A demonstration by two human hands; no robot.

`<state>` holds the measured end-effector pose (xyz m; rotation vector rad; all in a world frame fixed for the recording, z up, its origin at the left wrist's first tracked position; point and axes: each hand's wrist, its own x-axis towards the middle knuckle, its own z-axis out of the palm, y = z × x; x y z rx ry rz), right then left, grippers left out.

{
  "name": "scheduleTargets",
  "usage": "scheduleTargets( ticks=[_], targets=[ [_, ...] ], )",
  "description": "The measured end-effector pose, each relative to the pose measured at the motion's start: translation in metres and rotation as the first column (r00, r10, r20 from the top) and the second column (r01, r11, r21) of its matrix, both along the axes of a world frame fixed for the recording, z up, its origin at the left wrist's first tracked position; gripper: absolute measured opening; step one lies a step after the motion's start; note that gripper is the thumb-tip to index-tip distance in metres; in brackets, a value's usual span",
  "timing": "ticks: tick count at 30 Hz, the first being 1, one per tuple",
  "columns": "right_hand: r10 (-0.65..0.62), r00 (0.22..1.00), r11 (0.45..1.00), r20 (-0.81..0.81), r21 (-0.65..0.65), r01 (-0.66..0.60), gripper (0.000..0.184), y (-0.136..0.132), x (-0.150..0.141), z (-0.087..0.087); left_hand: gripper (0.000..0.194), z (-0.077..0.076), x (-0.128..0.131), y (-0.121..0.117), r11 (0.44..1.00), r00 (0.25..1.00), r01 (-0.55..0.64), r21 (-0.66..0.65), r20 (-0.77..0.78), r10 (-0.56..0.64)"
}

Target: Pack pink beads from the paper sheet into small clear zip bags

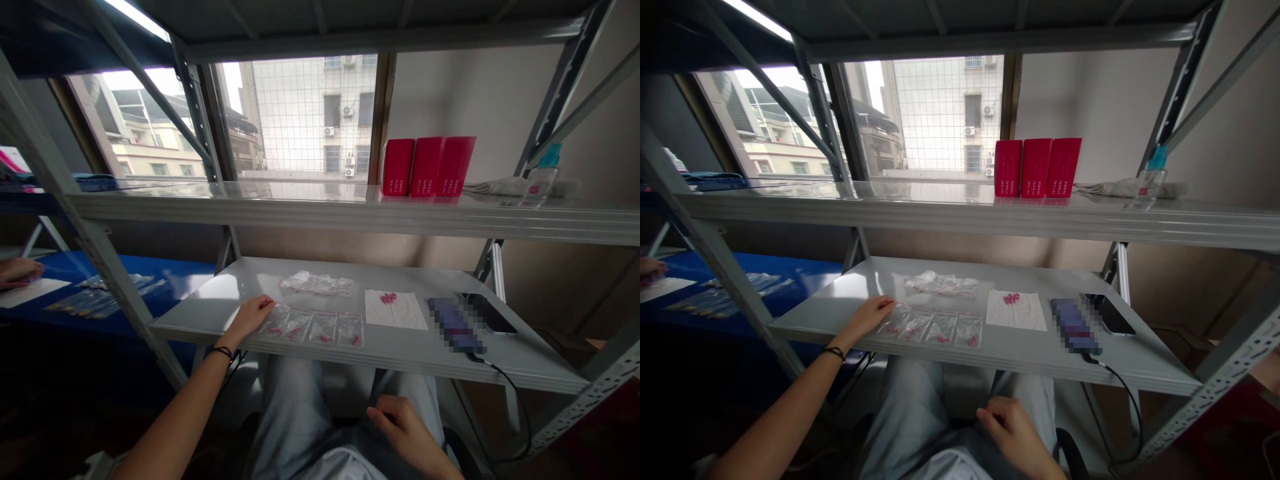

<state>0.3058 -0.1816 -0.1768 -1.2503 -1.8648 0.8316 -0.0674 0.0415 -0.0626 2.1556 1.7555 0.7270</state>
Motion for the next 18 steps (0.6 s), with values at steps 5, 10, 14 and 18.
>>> scheduleTargets(
  ticks=[5, 10, 14, 18],
  targets=[
    [0.030, 0.999, 0.999, 0.016, -0.035, -0.030, 0.057, 0.004, 0.007, -0.001, 0.026, 0.001, -0.003, 0.005, 0.999, 0.988, 0.031, 0.031, -0.150, -0.026],
    [0.057, 0.998, 0.997, 0.031, -0.046, -0.056, 0.054, 0.003, 0.006, 0.000, 0.039, 0.009, 0.006, 0.028, 0.991, 0.962, -0.014, 0.130, -0.270, 0.049],
    [0.053, 0.998, 0.997, 0.041, -0.053, -0.051, 0.054, 0.004, 0.006, -0.002, 0.047, 0.014, 0.019, 0.057, 0.987, 0.940, 0.020, 0.159, -0.339, 0.035],
    [0.046, 0.998, 0.998, 0.047, -0.052, -0.044, 0.056, 0.005, 0.008, -0.005, 0.033, 0.014, 0.028, 0.074, 0.981, 0.927, 0.052, 0.186, -0.375, 0.022]
  ],
)
